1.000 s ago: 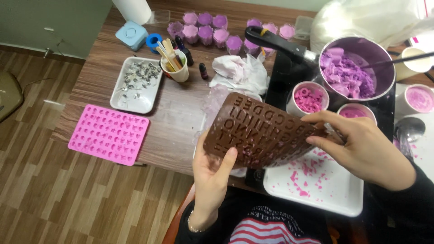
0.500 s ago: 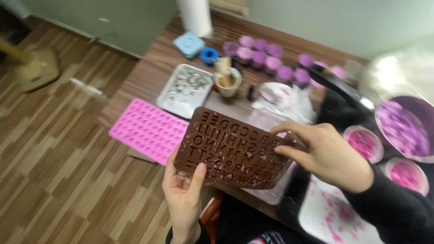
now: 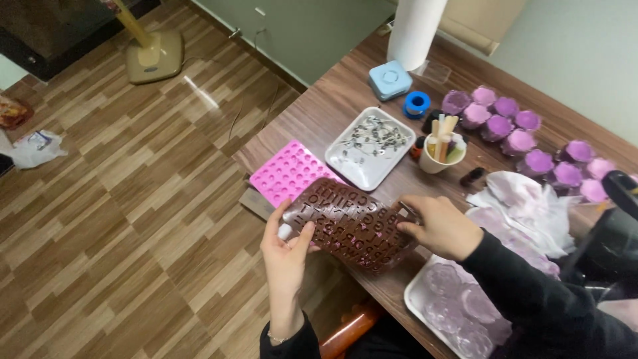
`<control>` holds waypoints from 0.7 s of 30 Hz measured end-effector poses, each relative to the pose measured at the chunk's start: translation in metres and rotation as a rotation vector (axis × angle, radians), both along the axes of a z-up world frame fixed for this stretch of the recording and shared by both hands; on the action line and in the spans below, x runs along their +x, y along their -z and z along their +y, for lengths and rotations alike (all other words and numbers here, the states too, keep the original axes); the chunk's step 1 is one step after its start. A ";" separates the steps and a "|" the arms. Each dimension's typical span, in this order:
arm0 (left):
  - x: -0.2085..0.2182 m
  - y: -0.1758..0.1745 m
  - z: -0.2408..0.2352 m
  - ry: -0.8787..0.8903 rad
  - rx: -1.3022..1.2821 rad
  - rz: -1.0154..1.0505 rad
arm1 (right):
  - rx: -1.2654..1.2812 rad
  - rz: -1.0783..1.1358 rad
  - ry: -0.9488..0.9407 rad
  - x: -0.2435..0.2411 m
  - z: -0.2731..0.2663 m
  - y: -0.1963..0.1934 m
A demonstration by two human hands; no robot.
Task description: The person scrapes leftover pink wax out of a letter-shaped silicone mold with tweezers into a tray, then tips the collected wax pieces into a pot of purple wax on an induction cooker. They adjust the cooker's temperature setting, wipe their hands with a tissue, and stir the wax pieces in the pot with a spoon.
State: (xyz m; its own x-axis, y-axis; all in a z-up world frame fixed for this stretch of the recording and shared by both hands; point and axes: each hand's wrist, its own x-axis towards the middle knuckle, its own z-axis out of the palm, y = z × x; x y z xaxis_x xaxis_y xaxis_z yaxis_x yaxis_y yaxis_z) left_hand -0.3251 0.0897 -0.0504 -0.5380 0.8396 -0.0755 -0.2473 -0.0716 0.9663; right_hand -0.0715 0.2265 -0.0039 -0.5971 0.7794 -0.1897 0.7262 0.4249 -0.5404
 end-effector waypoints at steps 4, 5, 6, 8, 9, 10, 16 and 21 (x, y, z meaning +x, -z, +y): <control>-0.008 0.017 0.005 0.020 -0.126 0.039 | -0.118 -0.127 0.026 -0.015 0.008 0.025; -0.009 0.018 0.006 0.023 -0.213 0.112 | -0.154 -0.173 0.025 -0.017 0.009 0.032; -0.009 0.019 0.007 0.027 -0.299 0.185 | -0.191 -0.219 0.023 -0.019 0.011 0.038; -0.010 0.036 0.008 0.021 -0.303 0.328 | -0.226 -0.236 0.034 -0.022 0.015 0.050; -0.009 0.044 0.008 0.014 -0.304 0.471 | -0.259 -0.254 0.044 -0.023 0.017 0.055; -0.005 0.036 0.010 0.017 -0.307 0.471 | -0.263 -0.255 0.045 -0.024 0.018 0.055; 0.014 0.011 0.016 0.036 -0.615 0.558 | -0.277 -0.271 0.067 -0.025 0.019 0.048; 0.029 0.015 0.016 -0.023 -0.454 0.930 | -0.253 -0.203 0.069 -0.018 0.021 0.064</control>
State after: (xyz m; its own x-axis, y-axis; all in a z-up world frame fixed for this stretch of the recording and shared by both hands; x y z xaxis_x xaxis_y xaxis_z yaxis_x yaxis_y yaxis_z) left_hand -0.2962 0.1060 -0.0657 -0.5612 0.8246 0.0715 0.6076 0.3517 0.7121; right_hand -0.0893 0.2474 -0.0676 -0.4751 0.7294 -0.4922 0.8521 0.2417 -0.4643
